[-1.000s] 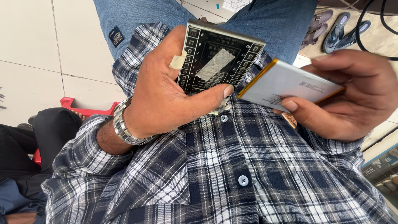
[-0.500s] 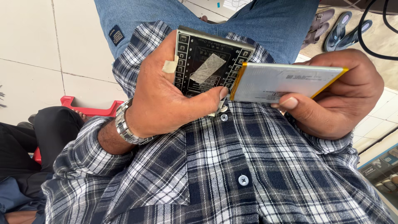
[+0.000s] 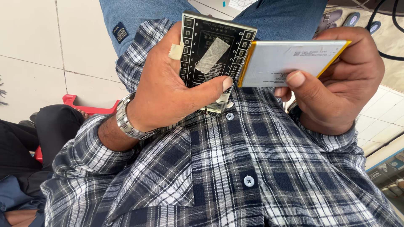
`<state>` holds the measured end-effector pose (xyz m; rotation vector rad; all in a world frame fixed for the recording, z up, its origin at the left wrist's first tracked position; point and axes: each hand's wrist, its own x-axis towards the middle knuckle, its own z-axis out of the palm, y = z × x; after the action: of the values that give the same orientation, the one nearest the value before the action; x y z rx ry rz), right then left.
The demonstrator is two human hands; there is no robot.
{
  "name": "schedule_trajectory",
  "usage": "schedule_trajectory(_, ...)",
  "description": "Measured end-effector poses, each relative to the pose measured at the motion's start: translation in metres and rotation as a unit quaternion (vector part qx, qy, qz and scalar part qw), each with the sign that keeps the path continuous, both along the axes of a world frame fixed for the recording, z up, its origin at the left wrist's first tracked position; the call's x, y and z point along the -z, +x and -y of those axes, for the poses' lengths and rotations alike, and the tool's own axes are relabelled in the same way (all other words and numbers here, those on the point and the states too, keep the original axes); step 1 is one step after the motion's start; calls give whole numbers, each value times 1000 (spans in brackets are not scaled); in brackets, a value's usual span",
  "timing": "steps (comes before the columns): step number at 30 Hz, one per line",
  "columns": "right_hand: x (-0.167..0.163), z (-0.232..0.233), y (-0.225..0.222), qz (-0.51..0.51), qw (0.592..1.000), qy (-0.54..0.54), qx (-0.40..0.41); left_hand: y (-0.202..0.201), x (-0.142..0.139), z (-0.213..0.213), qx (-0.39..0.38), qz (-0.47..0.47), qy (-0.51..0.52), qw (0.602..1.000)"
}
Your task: The person sits on the floor holding a phone mid-frame and a replacement battery. They peel adhesive backing from the battery, align it inside the phone chassis, and press it down, working the tape and edges by hand.
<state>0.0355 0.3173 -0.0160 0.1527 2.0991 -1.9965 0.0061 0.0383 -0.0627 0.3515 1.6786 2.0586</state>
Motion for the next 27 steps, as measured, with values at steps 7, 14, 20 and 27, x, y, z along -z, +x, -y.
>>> schedule_trajectory(7, 4, -1, 2, -6, 999, -34, 13, 1, -5, 2, 10, -1, 14, 1000)
schedule_trajectory(14, 8, -5, 2, -21, 999, -44, 17, 4, -9, 0, -4, 90, 56, 994)
schedule_trajectory(20, 10, -7, 7, -14, 996, -79, 29, 6, -13, 2, -11, 59, 19, 998)
schedule_trajectory(27, 11, 2, 14, 18, 994, -96, 53, 12, -12, 2, -21, 28, 9, 999)
